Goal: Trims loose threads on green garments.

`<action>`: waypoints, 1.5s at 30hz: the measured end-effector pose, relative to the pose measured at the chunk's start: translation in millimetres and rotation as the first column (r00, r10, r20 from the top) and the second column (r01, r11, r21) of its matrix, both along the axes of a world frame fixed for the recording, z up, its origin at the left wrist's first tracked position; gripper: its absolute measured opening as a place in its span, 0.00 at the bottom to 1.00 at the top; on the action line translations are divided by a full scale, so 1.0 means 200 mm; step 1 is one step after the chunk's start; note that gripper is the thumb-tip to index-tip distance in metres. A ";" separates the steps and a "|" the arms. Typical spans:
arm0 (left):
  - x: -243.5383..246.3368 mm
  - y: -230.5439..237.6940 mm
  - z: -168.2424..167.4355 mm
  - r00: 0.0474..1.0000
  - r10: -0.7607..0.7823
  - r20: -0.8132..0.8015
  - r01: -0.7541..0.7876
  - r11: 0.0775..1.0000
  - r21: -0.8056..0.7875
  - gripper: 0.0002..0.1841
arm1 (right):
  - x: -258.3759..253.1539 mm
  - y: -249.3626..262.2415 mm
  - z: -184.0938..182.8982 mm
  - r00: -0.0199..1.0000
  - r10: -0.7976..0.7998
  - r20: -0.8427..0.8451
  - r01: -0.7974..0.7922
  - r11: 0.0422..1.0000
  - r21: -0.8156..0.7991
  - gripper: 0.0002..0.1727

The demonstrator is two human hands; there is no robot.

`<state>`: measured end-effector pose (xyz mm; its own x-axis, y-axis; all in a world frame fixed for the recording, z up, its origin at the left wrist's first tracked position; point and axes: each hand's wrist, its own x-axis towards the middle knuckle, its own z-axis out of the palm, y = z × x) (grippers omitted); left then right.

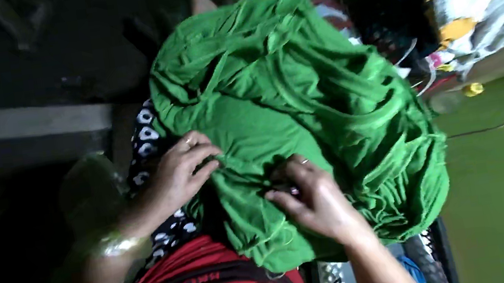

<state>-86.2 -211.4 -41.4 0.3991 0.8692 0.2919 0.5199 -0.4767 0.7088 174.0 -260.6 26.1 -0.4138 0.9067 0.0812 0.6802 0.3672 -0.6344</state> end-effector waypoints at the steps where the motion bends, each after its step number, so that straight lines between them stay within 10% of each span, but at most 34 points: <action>1: 0.00 0.02 0.01 1.000 0.011 0.005 -0.012 1.000 0.023 0.11 | -0.02 0.01 0.01 0.999 -0.007 0.036 0.006 1.000 0.009 0.17; 9: 0.15 0.10 0.11 0.990 0.140 0.035 -0.144 0.975 0.170 0.20 | -0.10 0.06 0.05 0.977 -0.148 0.156 0.126 0.982 0.140 0.11; 15: 0.33 0.17 0.12 0.937 0.326 -0.125 -0.332 0.943 -0.030 0.28 | -0.04 0.09 0.04 0.960 -0.166 0.224 0.104 0.958 0.266 0.10; 20: 0.21 0.15 -0.03 0.988 0.101 0.116 -0.121 0.977 0.175 0.20 | 0.12 0.12 -0.03 0.912 -0.369 0.177 0.260 0.856 0.447 0.08; 27: 0.06 0.14 -0.22 0.994 -0.108 0.032 0.104 0.989 0.105 0.19 | 0.16 0.07 -0.21 0.927 -0.376 -0.005 0.371 0.911 0.178 0.13; 37: 0.07 0.11 0.10 0.991 0.093 0.097 -0.092 0.996 -0.009 0.16 | 0.09 0.13 -0.04 0.949 -0.303 0.087 0.266 0.918 0.293 0.12; 45: 0.33 0.14 0.10 0.995 -0.010 0.100 0.019 0.995 -0.096 0.17 | 0.09 0.17 -0.11 0.901 -0.363 -0.236 0.350 0.932 -0.095 0.14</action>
